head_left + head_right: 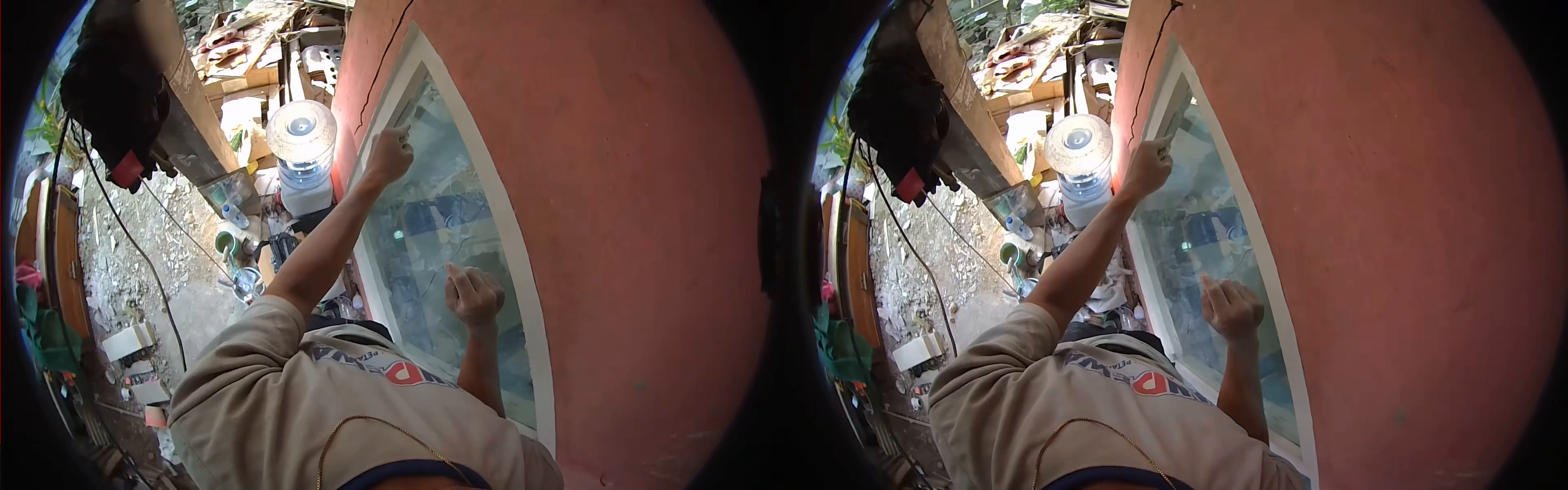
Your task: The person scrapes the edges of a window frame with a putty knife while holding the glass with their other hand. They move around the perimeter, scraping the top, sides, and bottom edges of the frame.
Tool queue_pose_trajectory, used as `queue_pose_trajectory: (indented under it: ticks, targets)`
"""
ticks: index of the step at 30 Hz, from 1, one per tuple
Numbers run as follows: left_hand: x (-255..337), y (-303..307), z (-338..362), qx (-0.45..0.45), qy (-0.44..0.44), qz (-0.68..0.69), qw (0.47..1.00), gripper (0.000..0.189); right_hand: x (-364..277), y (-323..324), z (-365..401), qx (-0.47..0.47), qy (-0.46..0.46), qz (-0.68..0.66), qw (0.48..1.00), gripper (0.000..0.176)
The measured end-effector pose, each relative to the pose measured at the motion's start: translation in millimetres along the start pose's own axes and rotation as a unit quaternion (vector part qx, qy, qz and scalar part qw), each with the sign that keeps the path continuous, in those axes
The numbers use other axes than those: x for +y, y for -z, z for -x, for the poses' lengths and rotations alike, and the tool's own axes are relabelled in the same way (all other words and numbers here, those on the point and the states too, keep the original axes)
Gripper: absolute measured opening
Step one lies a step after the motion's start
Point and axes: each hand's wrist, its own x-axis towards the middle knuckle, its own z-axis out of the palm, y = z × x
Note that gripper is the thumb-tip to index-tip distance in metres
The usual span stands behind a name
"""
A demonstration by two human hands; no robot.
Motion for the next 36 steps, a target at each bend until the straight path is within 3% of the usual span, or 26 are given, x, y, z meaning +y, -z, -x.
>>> queue_pose_trajectory:
  ticks: [6,9,11,15,18,19,21,23,26,28,32,36]
  targets:
    - [-12.5,16.3,-13.5,-0.011,0.025,0.009,1.0,0.05,-2.4,-0.2,-2.0,0.013,0.008,-0.01,1.0,0.025]
    - [-4.7,23.2,-18.7,-0.029,-0.014,-0.014,0.999,0.049,3.2,-4.5,-5.4,0.023,0.015,-0.017,0.999,0.024]
    - [-1.8,29.6,-32.0,-0.026,0.064,0.019,0.997,0.048,1.7,-6.9,-3.4,0.025,0.013,-0.024,0.999,0.024]
    - [-6.7,8.8,-4.0,0.008,-0.022,0.006,1.0,0.048,5.5,-10.7,-5.4,0.025,0.028,-0.015,0.999,0.023]
    - [-16.0,12.8,-14.8,0.027,-0.035,-0.006,0.999,0.047,6.0,-10.5,-9.2,0.023,0.03,-0.018,0.999,0.023]
    - [-14.8,19.2,-27.8,0.005,0.033,-0.006,0.999,0.048,4.2,-10.1,-9.4,0.024,0.027,-0.017,0.999,0.023]
    - [-15.7,34.9,-35.9,-0.005,0.0,0.02,1.0,0.049,3.7,-7.4,-7.4,0.017,0.026,-0.02,0.999,0.023]
    - [-11.1,28.3,-20.7,-0.027,0.029,0.0,0.999,0.049,3.0,-10.4,-8.8,0.02,0.025,-0.022,0.999,0.023]
    - [-13.1,14.4,-14.8,-0.007,-0.023,0.013,1.0,0.05,5.8,-11.7,-10.9,0.036,0.027,-0.021,0.999,0.023]
    - [-15.6,13.0,-24.1,0.012,0.05,-0.002,0.999,0.045,3.5,-10.1,-10.4,0.028,0.021,-0.024,0.999,0.022]
    - [-7.4,12.5,-14.0,-0.023,0.043,0.022,0.999,0.044,1.2,-9.6,-11.5,0.028,0.02,-0.031,0.999,0.022]
    - [-16.5,-2.8,-2.4,0.046,-0.013,0.044,0.998,0.043,3.7,-12.8,-20.2,0.026,-0.007,-0.062,0.998,0.023]
